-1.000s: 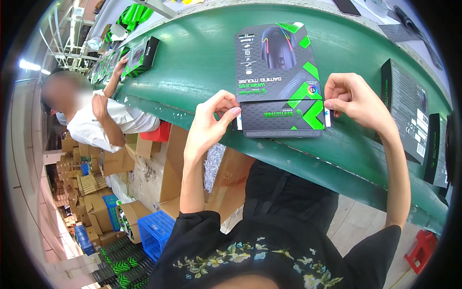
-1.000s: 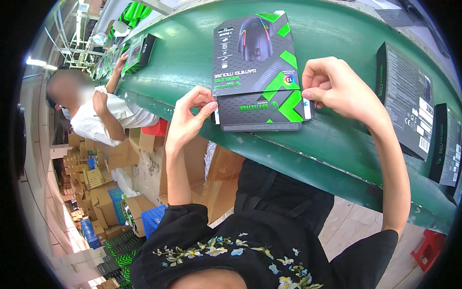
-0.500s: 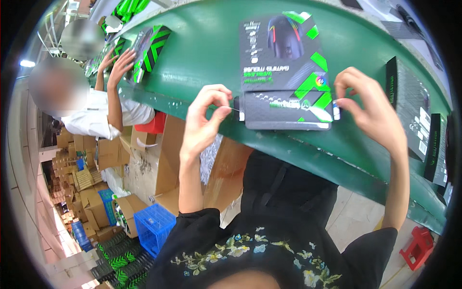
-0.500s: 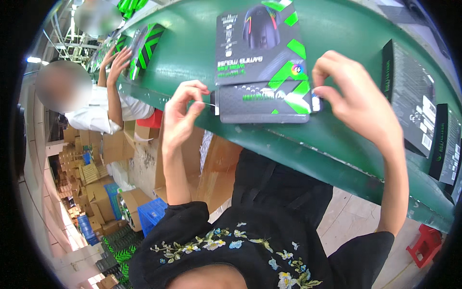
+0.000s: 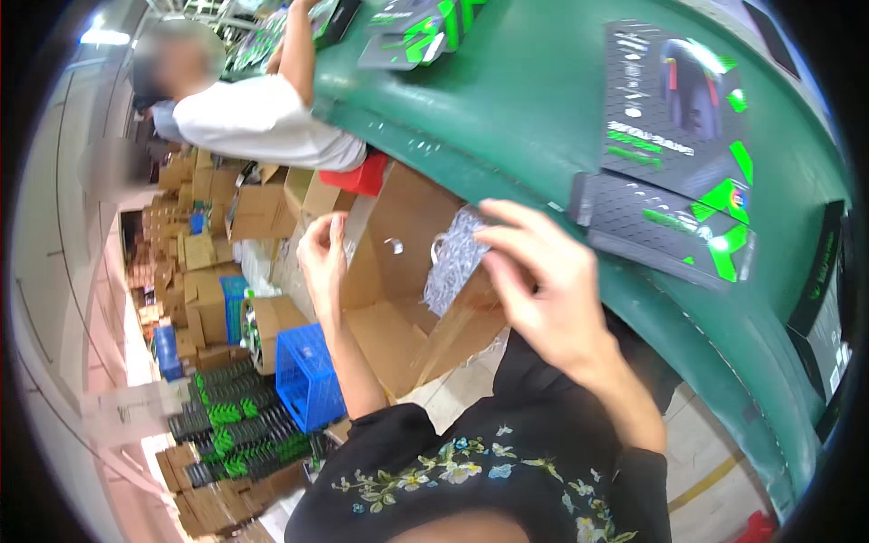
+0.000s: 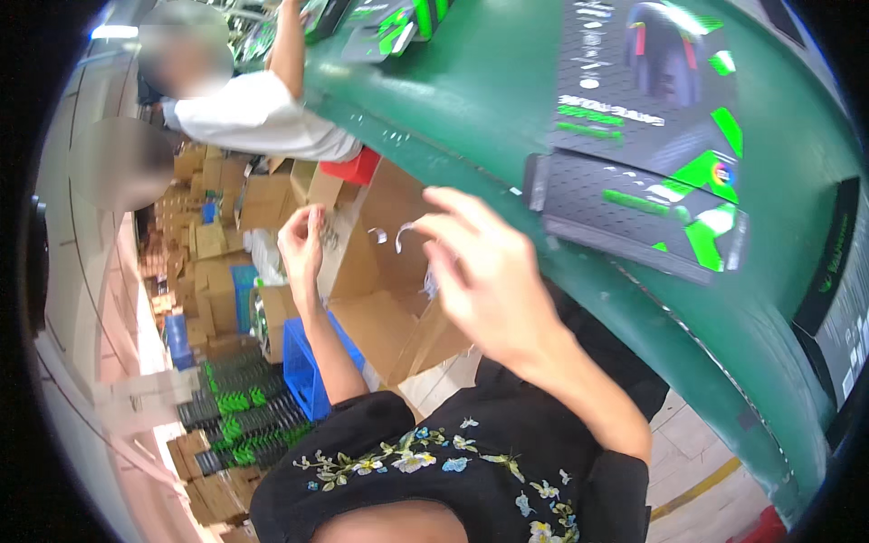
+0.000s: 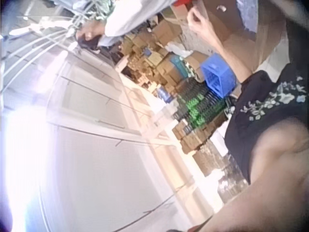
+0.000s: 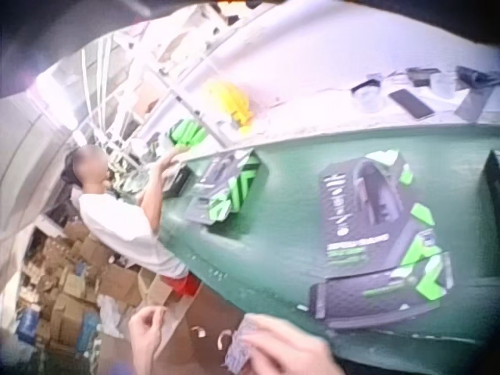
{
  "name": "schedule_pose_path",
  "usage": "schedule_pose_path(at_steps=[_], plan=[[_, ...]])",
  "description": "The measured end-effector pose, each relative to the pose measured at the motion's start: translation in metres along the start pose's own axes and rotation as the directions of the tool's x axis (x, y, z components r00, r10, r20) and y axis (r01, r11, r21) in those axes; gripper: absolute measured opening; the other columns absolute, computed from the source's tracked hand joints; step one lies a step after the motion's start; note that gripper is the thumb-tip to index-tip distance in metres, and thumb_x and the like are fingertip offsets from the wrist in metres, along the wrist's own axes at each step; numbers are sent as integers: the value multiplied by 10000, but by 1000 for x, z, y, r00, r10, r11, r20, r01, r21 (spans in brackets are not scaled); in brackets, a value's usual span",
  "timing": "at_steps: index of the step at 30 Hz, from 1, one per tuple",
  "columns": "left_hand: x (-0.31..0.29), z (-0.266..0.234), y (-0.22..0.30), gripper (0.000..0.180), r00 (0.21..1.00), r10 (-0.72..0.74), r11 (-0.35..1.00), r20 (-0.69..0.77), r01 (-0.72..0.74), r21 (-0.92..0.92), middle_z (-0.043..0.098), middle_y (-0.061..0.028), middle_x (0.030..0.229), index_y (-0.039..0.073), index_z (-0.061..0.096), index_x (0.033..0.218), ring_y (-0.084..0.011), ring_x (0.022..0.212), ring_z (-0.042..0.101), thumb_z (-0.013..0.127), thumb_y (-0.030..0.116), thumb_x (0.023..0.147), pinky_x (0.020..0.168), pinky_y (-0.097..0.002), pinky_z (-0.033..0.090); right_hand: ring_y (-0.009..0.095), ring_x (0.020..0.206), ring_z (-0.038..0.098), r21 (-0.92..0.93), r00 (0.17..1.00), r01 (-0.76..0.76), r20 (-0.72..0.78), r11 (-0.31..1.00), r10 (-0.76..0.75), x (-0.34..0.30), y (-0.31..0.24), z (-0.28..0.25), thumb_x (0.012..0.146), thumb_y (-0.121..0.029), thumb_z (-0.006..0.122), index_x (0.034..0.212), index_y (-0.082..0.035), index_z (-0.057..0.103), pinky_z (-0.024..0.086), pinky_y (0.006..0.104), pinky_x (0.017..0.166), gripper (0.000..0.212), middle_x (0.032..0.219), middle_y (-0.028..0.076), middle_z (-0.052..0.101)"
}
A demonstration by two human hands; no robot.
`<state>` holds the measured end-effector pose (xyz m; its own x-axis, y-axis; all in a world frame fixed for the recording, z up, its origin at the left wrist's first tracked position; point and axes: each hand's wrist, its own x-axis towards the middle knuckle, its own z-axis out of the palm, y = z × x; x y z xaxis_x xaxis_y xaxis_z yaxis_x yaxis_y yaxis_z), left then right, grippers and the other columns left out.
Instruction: Checking and folding gaming mouse packaging boxes on a conveyor belt.
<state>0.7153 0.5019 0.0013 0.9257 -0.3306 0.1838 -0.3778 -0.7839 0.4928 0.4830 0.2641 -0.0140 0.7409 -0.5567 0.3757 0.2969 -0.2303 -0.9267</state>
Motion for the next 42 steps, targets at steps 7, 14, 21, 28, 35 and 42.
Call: schedule_pose_path(at_steps=[7, 14, 21, 28, 35, 42], plan=[[-23, 33, 111, 358, 916, 393, 879, 75, -351, -323, 664, -59, 993, 23, 628, 1198, -122, 875, 601, 674, -5, 844, 795, -274, 482, 250, 913, 654, -625, 971, -172, -236, 762, 26, -21, -41, -141, 852, 122, 533, 1108, 15, 631, 499, 336, 827, 294, 1066, 138, 653], [-26, 103, 205, 567, 375, 916, 392, 144, -913, -116, 635, -77, 1221, 161, 673, 1194, -267, 1141, 575, 742, -14, 659, 930, -370, 450, 277, 965, 608, -828, 971, -182, -67, 531, 227, -26, -47, -181, 854, 131, 461, 1389, -50, 470, 460, 337, 887, 565, 1103, 176, 608], [0, 116, 220, 458, 203, 972, 233, 116, -887, -399, 705, -43, 1097, 112, 715, 1070, -261, 1174, 595, 765, 27, 623, 945, -380, 407, 281, 794, 644, -609, 956, -166, 94, 775, 278, -6, -53, -204, 820, 101, 521, 1227, 9, 577, 496, 357, 773, 421, 917, 174, 651], [1, 112, 240, 405, 724, 690, 30, 6, -21, -999, 630, -48, 1021, -37, 612, 1146, -120, 984, 578, 772, 155, 827, 874, -278, 456, 156, 1061, 577, -142, 995, -48, 82, 989, 60, 40, -72, -229, 906, -120, 651, 1191, 55, 610, 428, 298, 963, 338, 1128, 86, 637], [2, 107, 260, 433, 769, 635, -211, 71, 260, -942, 567, -70, 1309, 117, 482, 1354, -207, 1206, 544, 600, 73, 940, 1039, -383, 442, 176, 1200, 543, 251, 995, -25, -91, 968, 49, 57, -48, -205, 942, -195, 626, 1371, 10, 498, 382, 304, 1041, 492, 1291, 129, 602], [-8, 105, 259, 418, 781, 602, -207, 169, 357, -911, 569, -56, 1293, 138, 484, 1337, -192, 1199, 545, 602, 76, 941, 1031, -370, 444, 167, 1235, 518, 429, 987, -98, -77, 898, 145, 55, -40, -205, 936, -183, 627, 1403, -19, 466, 372, 313, 1060, 521, 1311, 86, 590]])
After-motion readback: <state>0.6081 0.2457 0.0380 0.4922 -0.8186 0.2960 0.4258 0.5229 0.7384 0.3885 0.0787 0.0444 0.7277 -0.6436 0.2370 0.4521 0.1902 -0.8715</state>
